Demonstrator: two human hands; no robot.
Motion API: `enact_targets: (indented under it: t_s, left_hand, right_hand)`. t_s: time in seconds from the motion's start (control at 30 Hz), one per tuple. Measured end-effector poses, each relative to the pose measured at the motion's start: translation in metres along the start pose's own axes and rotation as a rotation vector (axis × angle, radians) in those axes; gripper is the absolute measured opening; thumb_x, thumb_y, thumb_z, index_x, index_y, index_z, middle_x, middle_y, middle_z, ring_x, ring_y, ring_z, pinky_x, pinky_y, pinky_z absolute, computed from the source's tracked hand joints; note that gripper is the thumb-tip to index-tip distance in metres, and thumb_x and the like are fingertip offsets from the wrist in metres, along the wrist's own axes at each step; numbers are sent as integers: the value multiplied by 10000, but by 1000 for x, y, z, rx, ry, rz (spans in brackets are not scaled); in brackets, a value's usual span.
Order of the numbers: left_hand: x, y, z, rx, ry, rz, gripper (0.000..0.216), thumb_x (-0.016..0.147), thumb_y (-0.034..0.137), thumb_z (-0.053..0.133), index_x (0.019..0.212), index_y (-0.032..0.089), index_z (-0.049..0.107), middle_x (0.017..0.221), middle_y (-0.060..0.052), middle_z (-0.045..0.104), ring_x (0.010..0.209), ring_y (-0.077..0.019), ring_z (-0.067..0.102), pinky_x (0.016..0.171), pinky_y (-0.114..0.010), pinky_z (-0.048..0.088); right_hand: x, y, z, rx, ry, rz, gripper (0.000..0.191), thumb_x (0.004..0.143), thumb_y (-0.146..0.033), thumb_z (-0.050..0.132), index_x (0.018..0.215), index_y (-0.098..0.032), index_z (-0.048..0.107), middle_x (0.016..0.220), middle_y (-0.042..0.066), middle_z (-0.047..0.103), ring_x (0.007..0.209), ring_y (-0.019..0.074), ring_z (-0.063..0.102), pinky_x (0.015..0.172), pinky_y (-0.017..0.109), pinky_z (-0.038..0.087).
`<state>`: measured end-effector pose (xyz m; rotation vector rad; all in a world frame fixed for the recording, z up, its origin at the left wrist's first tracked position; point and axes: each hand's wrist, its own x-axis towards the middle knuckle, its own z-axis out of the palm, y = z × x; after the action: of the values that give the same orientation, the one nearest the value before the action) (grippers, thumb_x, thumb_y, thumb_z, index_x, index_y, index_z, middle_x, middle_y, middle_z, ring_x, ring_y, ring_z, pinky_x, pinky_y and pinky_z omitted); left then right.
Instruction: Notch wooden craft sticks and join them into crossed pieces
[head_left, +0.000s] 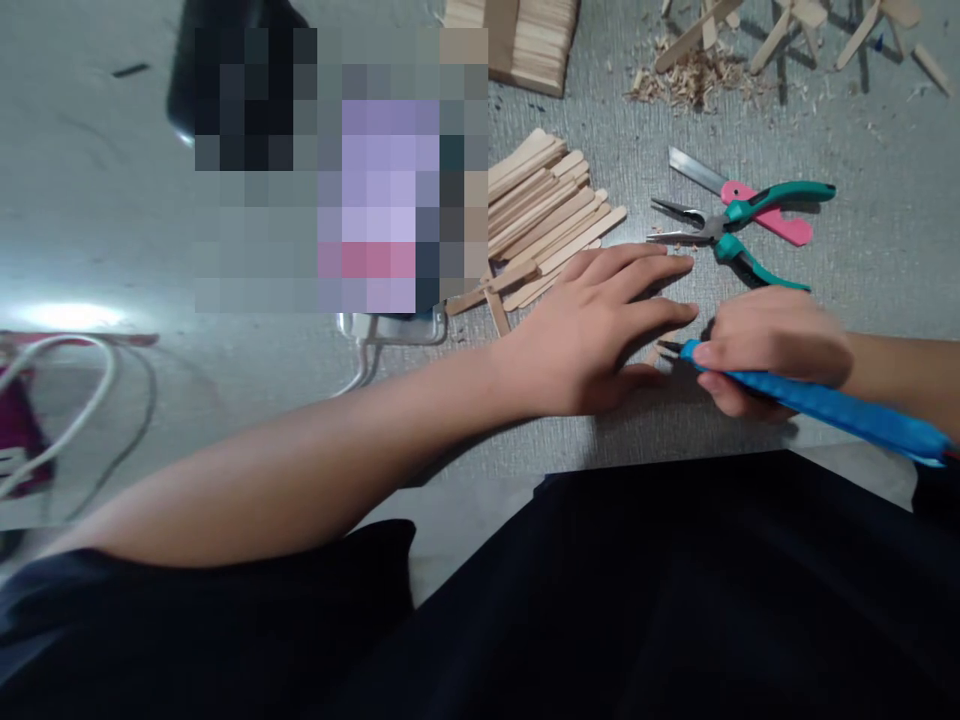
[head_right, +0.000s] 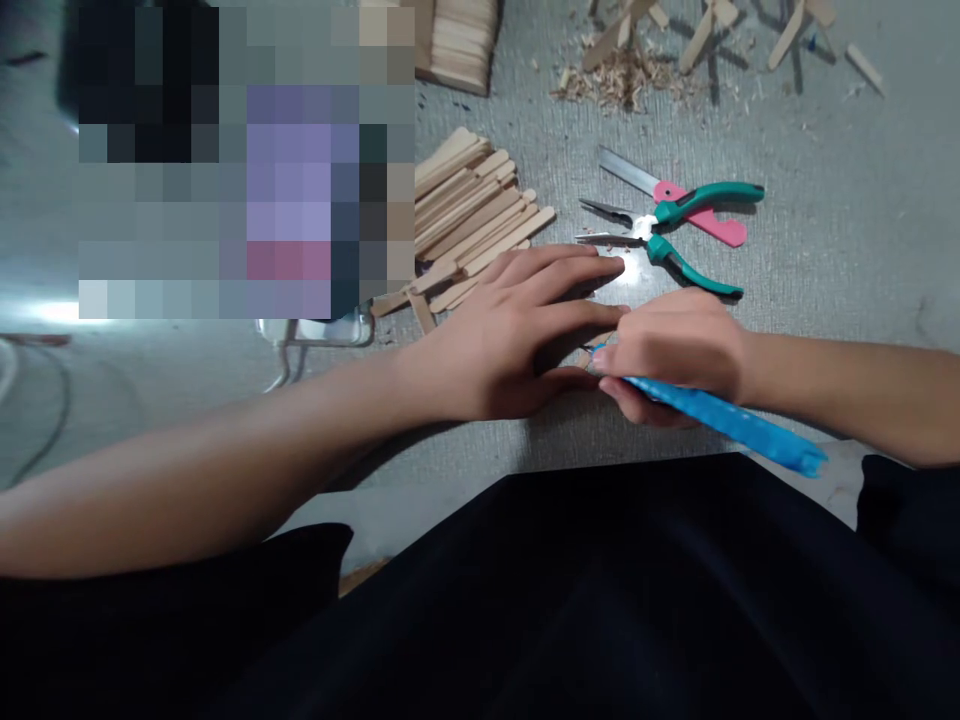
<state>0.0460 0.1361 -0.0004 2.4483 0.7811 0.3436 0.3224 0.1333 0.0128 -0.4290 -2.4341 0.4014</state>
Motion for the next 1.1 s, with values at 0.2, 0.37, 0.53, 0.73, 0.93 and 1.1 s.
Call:
enact_targets:
  t_s: [0.2,0.37,0.53,0.73,0.93,1.1]
  left_hand:
    - [-1,-3,2,19,8,23,642,1005,423,833,1623,322,695,1866,-138,567,1708,-451,513,1343,-652,456]
    - [0,-5,0,-25,22,7,631,1011,446,831,1608,294,693,1818,-153,621,1689,-436,549,1353,-650,475]
    - [3,-6,0,-129,100,-20,282,1096,373,709,1348,269,781,1727,-138,704,1646,-368,618,1373,-624,513]
    - [-7,8,5,130,311,-67,227,1187,396,617,1238,244,778,1468,-132,818,1363,-326,744,1174,-598,635]
    - [-38,58,19,467,233,11,803,1070,828,714,1547,182,708,1586,-251,764,1441,-442,746,1213,-652,630]
    - [-47,73,31,386,70,-43,1324,795,919,950,1811,205,489,1887,-312,481,1748,-586,484,1379,-738,485]
  right_hand:
    - [-1,2,-1,59,98,81,92,1099,-212,658,1148,-290,656,841,-59,802,663,145,755,659,278,628]
    - [-3,3,-1,79,47,86,106,1065,-193,658,1107,-290,660,833,-55,801,620,143,730,624,285,604]
    - [-6,3,-1,144,97,76,94,1013,-209,690,1064,-286,669,744,-74,735,525,147,659,554,292,560]
    - [-12,0,0,152,22,169,128,987,-224,713,1075,-314,688,728,-52,755,523,196,698,550,354,586]
    - [-10,-1,0,147,86,139,96,1030,-221,713,1077,-299,683,737,-62,740,537,173,672,551,326,570]
    - [-9,-1,0,162,81,158,81,1054,-251,709,1080,-322,681,743,-63,752,527,179,665,550,341,555]
